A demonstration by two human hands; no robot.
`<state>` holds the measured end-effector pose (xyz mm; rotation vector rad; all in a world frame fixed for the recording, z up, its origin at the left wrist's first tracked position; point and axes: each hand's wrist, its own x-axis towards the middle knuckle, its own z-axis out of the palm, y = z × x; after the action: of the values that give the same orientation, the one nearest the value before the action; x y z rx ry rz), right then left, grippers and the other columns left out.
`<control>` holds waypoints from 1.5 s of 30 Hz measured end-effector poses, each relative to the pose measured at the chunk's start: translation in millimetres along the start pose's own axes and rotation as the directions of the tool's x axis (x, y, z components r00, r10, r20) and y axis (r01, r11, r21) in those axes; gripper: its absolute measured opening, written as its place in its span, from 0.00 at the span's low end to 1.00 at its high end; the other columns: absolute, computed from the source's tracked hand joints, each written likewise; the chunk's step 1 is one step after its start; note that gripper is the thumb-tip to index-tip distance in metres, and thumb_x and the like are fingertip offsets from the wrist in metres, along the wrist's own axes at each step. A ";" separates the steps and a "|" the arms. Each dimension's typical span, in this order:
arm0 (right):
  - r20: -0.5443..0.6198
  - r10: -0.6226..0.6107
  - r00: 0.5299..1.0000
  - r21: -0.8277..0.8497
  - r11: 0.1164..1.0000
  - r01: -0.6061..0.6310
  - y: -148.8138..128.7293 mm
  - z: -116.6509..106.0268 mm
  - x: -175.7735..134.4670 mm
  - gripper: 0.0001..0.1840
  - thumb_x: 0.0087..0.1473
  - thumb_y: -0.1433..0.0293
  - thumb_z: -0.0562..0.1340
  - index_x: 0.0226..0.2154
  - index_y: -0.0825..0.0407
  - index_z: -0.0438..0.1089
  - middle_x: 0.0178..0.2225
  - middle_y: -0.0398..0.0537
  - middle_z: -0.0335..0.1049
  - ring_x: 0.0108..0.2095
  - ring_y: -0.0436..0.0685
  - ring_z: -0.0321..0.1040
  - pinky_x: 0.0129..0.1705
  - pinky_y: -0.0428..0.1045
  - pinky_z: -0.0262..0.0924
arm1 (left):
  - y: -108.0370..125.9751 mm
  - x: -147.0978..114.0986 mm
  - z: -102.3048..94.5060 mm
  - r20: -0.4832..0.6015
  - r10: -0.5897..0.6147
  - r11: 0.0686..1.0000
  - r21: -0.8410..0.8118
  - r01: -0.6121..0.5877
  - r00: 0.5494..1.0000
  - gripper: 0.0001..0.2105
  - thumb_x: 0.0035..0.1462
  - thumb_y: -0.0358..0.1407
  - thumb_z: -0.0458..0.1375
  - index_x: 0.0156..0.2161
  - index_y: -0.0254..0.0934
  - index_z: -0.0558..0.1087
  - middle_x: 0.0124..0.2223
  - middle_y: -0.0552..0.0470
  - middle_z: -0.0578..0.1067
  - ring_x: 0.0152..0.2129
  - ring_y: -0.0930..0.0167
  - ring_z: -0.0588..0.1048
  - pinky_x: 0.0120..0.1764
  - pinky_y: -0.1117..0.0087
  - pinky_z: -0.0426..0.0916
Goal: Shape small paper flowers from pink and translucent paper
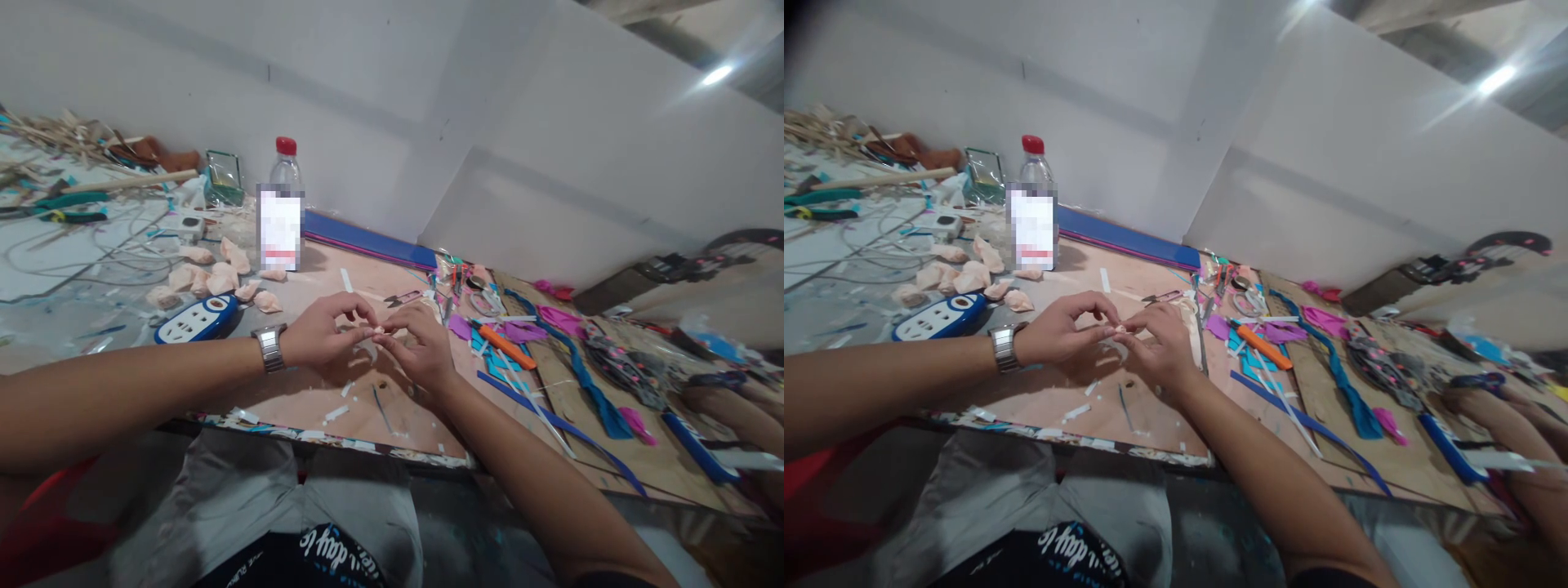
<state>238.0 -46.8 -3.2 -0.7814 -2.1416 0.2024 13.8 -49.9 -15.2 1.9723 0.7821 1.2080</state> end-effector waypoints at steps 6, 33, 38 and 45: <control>-0.014 -0.023 1.000 0.033 0.999 0.023 2.1 0.1 -1.0 0.15 0.60 0.53 0.72 0.33 0.46 0.77 0.31 0.45 0.80 0.36 0.60 0.74 0.46 0.58 0.64 | 2.8 0.0 -1.4 0.018 -0.031 1.000 -0.002 0.032 0.999 0.08 0.63 0.40 0.64 0.39 0.38 0.80 0.39 0.49 0.83 0.37 0.70 0.78 0.45 0.65 0.71; 0.013 0.024 1.000 0.013 1.000 -0.024 2.2 0.6 -4.3 0.22 0.58 0.46 0.70 0.38 0.47 0.77 0.32 0.46 0.78 0.36 0.59 0.73 0.46 0.57 0.64 | 0.1 -0.7 3.3 0.136 -0.114 0.967 -0.212 0.141 0.984 0.10 0.64 0.42 0.63 0.40 0.35 0.77 0.39 0.49 0.81 0.36 0.73 0.77 0.43 0.69 0.73; 0.009 0.043 0.999 0.010 0.999 -0.043 3.0 0.5 -5.4 0.25 0.57 0.43 0.69 0.39 0.47 0.77 0.32 0.47 0.79 0.36 0.60 0.73 0.46 0.58 0.64 | 1.3 -0.4 3.2 0.141 -0.157 0.960 -0.210 0.185 0.977 0.12 0.61 0.44 0.67 0.41 0.35 0.79 0.42 0.48 0.84 0.38 0.71 0.80 0.46 0.67 0.74; 0.015 0.034 0.999 0.009 0.999 -0.034 3.8 0.5 -7.0 0.23 0.57 0.47 0.72 0.44 0.47 0.76 0.34 0.47 0.80 0.36 0.60 0.75 0.46 0.58 0.65 | 1.3 1.1 -2.1 0.181 -0.136 0.981 -0.111 0.158 0.974 0.14 0.63 0.46 0.65 0.43 0.37 0.84 0.44 0.46 0.85 0.41 0.67 0.82 0.46 0.65 0.74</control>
<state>242.6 -47.9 -9.6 -0.8136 -2.1410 0.2357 12.5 -49.3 -13.0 1.8533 0.7318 0.9611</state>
